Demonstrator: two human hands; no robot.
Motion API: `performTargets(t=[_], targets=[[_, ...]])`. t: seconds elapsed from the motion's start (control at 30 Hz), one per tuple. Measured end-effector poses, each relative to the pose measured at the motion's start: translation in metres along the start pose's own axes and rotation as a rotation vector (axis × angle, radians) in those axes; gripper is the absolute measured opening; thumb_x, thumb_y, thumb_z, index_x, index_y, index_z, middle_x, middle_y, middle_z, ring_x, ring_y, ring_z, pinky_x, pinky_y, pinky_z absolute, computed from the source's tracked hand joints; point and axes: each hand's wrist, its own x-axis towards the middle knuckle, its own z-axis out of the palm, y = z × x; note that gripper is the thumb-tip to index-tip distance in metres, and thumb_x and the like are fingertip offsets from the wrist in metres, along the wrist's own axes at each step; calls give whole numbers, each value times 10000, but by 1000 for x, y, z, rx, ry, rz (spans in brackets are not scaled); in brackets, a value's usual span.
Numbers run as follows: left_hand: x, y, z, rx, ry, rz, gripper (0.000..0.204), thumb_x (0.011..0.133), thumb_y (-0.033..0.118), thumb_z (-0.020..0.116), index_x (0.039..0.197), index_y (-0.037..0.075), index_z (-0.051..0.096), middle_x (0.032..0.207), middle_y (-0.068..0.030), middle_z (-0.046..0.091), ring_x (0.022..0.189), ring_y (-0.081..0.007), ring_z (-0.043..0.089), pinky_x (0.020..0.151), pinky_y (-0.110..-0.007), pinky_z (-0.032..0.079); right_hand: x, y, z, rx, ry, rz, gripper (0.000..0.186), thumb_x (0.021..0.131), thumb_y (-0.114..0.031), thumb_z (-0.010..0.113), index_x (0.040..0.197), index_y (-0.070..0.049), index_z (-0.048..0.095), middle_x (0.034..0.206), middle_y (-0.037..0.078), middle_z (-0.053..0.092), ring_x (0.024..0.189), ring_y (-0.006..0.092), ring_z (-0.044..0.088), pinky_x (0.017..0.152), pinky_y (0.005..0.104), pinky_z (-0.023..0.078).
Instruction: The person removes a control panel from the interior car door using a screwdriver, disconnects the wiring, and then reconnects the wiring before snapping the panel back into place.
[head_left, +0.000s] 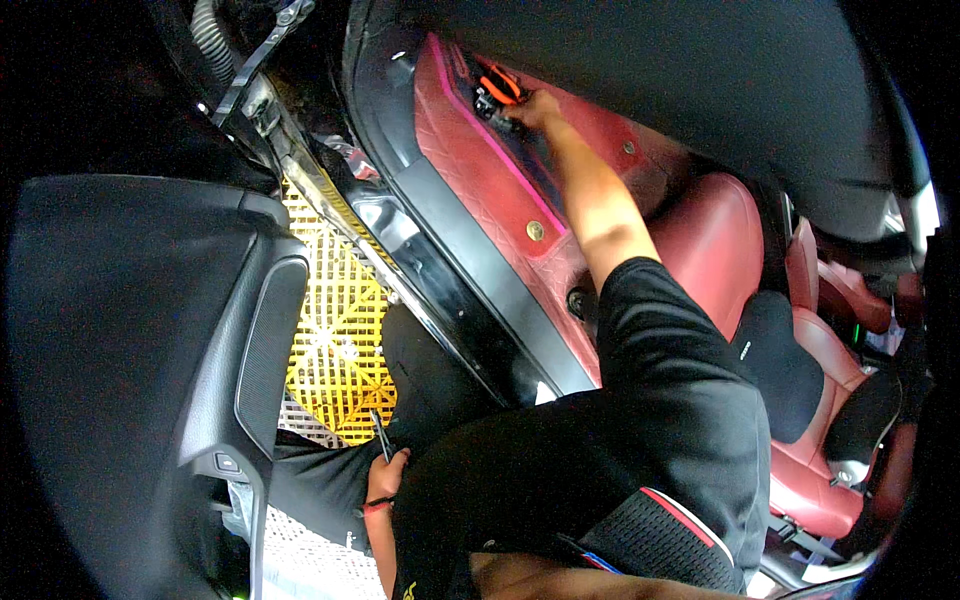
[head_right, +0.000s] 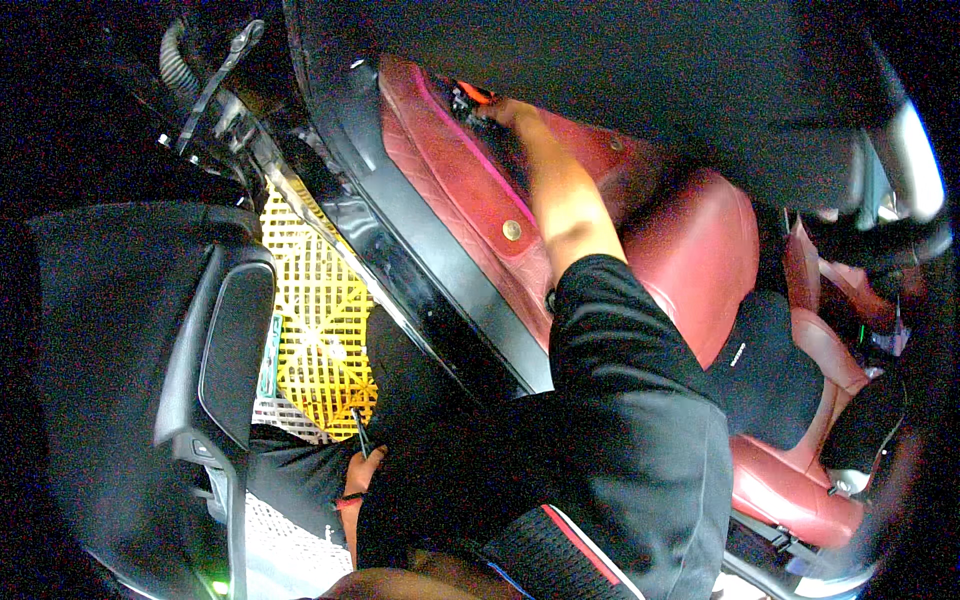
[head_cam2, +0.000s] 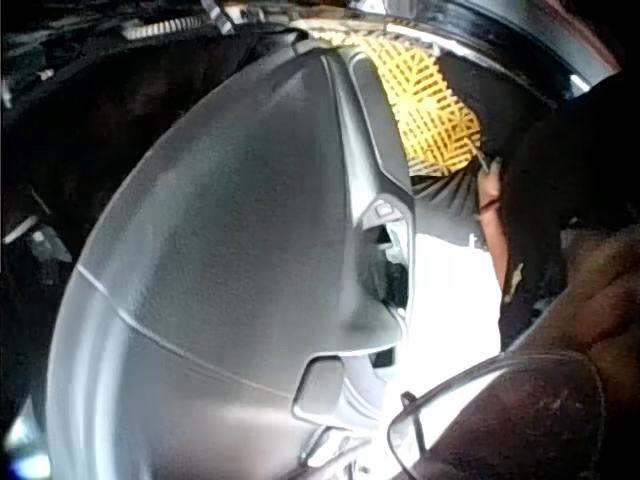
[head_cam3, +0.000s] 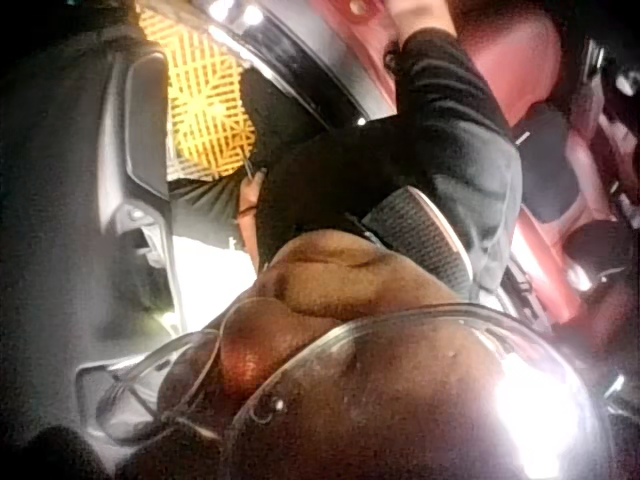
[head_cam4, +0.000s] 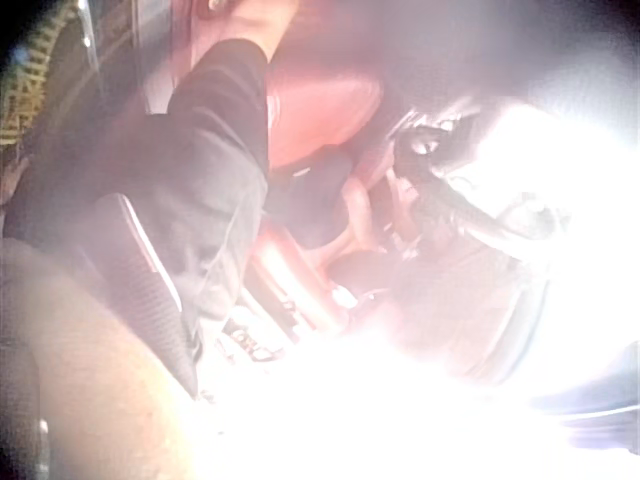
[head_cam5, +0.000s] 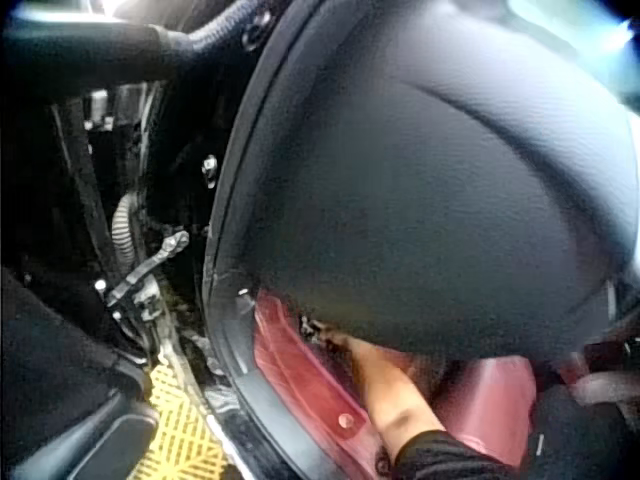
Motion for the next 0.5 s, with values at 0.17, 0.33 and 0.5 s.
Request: performTargets(t=[0.17,0.33,0.5], targets=[[2,-10,-2,-29,-18,40,381,924,387,731,705,94,625,656,63,542,599,-55,450,568,-285,341,-82,43,14,219,-85,-45,566,625,-406,919,1018,-25,778,925,113,760,862,233,710,799,370,532],[-24,21,-5,-93,-30,116,264,933,265,700,783,67,610,709,-14,591,655,-127,552,645,-308,435,-126,64,21,264,-252,123,619,592,-442,879,1070,-65,768,990,142,760,949,266,730,837,379,559],[-21,1,-11,-375,-90,244,205,943,207,676,831,63,582,696,-52,602,627,-158,589,595,-300,455,-144,61,13,458,-448,201,293,601,-293,874,696,-127,652,595,4,553,442,125,443,394,341,302]])
